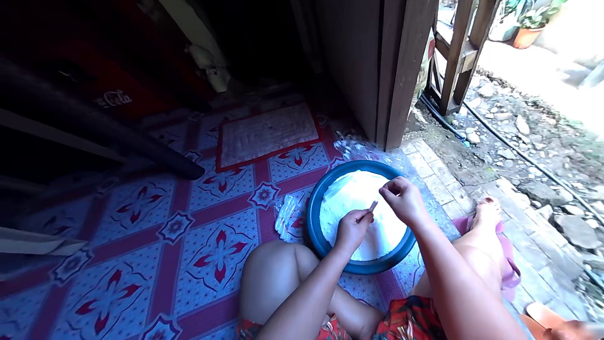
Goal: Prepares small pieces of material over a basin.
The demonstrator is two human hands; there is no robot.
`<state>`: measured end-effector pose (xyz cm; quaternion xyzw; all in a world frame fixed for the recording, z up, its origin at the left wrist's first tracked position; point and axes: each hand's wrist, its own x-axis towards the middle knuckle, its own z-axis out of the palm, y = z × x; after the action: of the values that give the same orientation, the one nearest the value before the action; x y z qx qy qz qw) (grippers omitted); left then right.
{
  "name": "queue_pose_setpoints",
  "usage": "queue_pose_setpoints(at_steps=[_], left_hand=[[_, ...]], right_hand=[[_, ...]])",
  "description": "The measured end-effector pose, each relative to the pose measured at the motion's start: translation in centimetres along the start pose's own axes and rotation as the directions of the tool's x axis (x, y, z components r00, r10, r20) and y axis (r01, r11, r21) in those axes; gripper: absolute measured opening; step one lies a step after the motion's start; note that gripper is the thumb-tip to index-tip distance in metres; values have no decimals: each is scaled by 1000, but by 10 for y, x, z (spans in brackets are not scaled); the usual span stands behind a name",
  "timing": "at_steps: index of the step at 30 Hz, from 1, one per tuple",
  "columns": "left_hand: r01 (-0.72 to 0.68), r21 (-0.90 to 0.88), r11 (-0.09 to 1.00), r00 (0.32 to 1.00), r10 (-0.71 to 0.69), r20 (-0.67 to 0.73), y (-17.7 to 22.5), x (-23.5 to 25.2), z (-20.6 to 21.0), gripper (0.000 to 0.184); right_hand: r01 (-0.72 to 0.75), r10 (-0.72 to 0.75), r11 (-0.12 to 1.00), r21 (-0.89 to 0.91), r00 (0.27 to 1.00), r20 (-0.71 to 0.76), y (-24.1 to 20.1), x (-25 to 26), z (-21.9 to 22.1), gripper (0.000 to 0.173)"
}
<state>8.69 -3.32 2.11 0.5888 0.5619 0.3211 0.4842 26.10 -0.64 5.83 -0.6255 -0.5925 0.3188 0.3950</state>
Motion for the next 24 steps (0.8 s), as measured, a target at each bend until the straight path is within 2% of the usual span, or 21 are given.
queue_pose_setpoints(at_steps=[4, 6, 8, 11, 15, 21, 24], left_hand=[[-35, 216, 976, 999, 26, 46, 3, -8, -5, 30], [-97, 276, 956, 995, 100, 1, 19, -11, -9, 45], [-178, 275, 945, 979, 198, -47, 37, -8, -11, 50], [-266, 257, 929, 959, 283, -31, 57, 2, -12, 39], [-277, 273, 921, 958, 288, 1, 67, 10, -11, 24], [-301, 192, 934, 951, 309, -15, 59, 9, -7, 20], [-261, 184, 948, 964, 265, 5, 57, 8, -9, 19]], right_hand=[[47, -47, 999, 23, 999, 4, -2, -3, -9, 17], [83, -83, 996, 15, 996, 31, -2, -5, -12, 18], [127, -128, 992, 21, 990, 59, -3, -7, -14, 18], [159, -162, 987, 30, 981, 108, -3, -7, -14, 17], [172, -175, 984, 46, 980, 95, 0, -6, -11, 17], [174, -178, 984, 41, 977, 118, 6, -5, -9, 17], [176, -180, 984, 42, 975, 130, 9, -3, -8, 17]])
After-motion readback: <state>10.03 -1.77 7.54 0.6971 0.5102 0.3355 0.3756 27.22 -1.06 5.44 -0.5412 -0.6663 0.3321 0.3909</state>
